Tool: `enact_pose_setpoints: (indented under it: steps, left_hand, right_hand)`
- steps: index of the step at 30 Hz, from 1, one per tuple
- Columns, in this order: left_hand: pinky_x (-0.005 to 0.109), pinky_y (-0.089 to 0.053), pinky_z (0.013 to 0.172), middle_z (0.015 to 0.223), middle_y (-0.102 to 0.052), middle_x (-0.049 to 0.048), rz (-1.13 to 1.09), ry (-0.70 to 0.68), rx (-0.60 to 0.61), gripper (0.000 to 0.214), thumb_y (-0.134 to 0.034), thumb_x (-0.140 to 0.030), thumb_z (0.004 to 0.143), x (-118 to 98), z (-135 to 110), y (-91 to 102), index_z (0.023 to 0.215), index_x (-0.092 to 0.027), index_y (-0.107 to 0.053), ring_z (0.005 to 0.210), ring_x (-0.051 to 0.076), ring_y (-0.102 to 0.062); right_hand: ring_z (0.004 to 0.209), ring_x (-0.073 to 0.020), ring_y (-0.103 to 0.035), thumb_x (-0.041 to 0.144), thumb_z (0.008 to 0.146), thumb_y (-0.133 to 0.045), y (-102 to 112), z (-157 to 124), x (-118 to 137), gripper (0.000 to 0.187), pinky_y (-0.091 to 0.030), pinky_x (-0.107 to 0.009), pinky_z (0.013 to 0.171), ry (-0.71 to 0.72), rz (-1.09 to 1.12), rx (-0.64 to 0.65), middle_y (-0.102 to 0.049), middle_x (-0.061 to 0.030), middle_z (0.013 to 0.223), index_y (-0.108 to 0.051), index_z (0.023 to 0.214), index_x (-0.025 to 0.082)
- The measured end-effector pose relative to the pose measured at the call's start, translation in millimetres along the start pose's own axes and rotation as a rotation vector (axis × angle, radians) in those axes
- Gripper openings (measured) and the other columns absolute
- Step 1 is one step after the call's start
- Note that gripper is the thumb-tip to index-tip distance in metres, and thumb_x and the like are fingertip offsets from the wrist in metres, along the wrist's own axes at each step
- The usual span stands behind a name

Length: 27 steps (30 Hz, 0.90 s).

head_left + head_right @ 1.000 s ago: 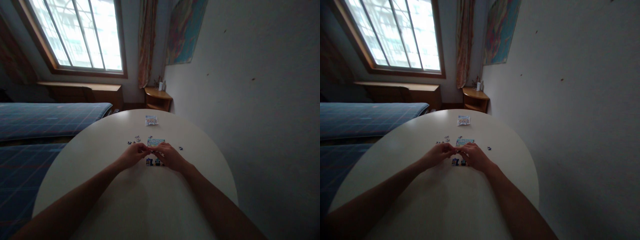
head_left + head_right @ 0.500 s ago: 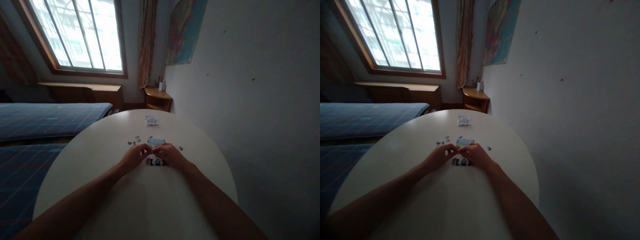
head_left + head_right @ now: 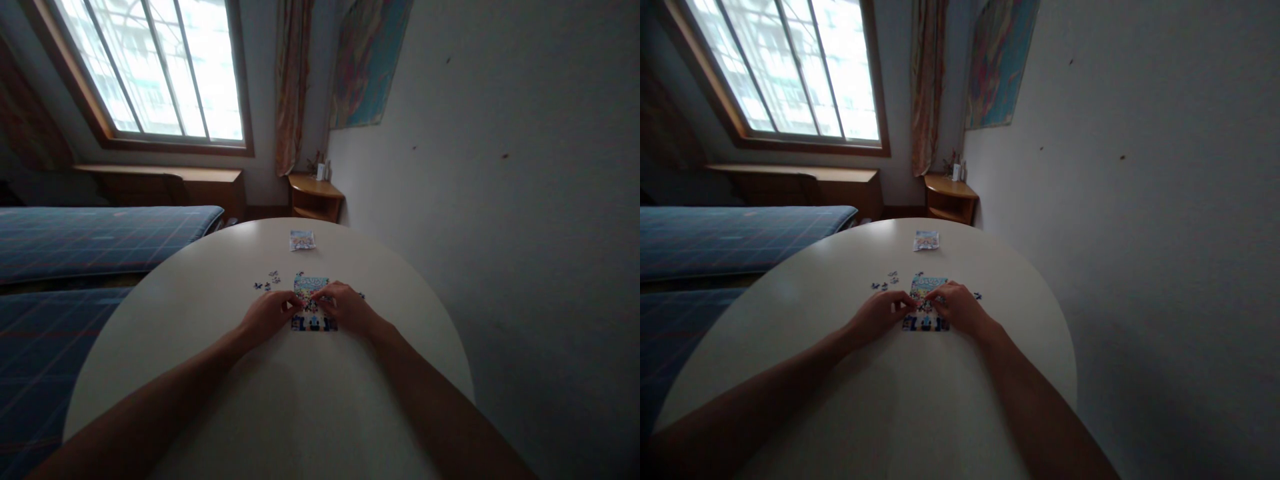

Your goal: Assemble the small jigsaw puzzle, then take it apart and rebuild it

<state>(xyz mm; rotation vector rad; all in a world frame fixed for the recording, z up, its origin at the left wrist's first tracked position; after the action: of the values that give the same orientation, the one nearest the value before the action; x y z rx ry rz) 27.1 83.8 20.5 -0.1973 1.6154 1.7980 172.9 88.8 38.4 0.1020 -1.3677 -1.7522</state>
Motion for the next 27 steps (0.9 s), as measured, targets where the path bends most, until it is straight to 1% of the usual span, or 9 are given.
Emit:
enact_pose_setpoints:
  steps: [10, 14, 18, 27]
  left_hand:
    - [0.025, -0.044, 0.068, 0.078, -0.073, 0.0009, -0.026, -0.03, 0.043, 0.02, -0.058, -0.028, 0.084, -5, -2, -1.0, 0.091, -0.025, -0.076, 0.068, 0.016, -0.062]
    - [0.024, -0.043, 0.067, 0.077, -0.073, 0.0012, -0.021, -0.046, 0.058, 0.02, -0.058, -0.03, 0.085, -6, -2, -1.7, 0.091, -0.025, -0.077, 0.068, 0.016, -0.062]
    - [0.024, -0.043, 0.067, 0.077, -0.073, 0.0005, -0.016, -0.064, 0.049, 0.019, -0.059, -0.031, 0.084, -4, -2, -2.6, 0.09, -0.025, -0.077, 0.068, 0.016, -0.063]
    - [0.024, -0.045, 0.067, 0.08, -0.074, 0.0016, -0.007, -0.055, 0.052, 0.02, -0.059, -0.028, 0.084, -7, -2, 2.7, 0.09, -0.025, -0.077, 0.068, 0.016, -0.062]
  right_hand:
    - [0.095, -0.0197, -0.065, 0.012, 0.079, -0.068, -3, -1, 2, 0.021, -0.048, -0.034, 0.088, 0.02, 0.009, 0.023, -0.074, -0.0055, 0.097, -0.075, 0.096, 0.024]
    - [0.093, -0.019, -0.064, 0.016, 0.081, -0.07, -4, -1, 6, 0.018, -0.047, -0.034, 0.09, 0.063, 0.027, 0.029, -0.075, -0.0039, 0.095, -0.075, 0.095, 0.025]
    - [0.091, -0.0181, -0.064, 0.017, 0.083, -0.069, -5, -1, 11, 0.014, -0.047, -0.032, 0.088, 0.107, 0.027, 0.035, -0.075, -0.0044, 0.094, -0.075, 0.094, 0.022]
    - [0.09, -0.0178, -0.065, 0.02, 0.084, -0.068, -4, -2, 13, 0.011, -0.048, -0.032, 0.087, 0.117, 0.026, 0.038, -0.075, -0.0048, 0.094, -0.076, 0.091, 0.022]
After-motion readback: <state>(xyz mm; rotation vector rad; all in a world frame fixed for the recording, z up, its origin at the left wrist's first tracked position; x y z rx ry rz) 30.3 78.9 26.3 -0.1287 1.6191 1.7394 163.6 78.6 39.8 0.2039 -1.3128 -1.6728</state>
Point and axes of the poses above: each hand's wrist, its own z-axis towards the middle knuckle, its own y-axis out of the back of the hand, x = y × z, the point moved 9 cm from there along z, towards the middle knuckle
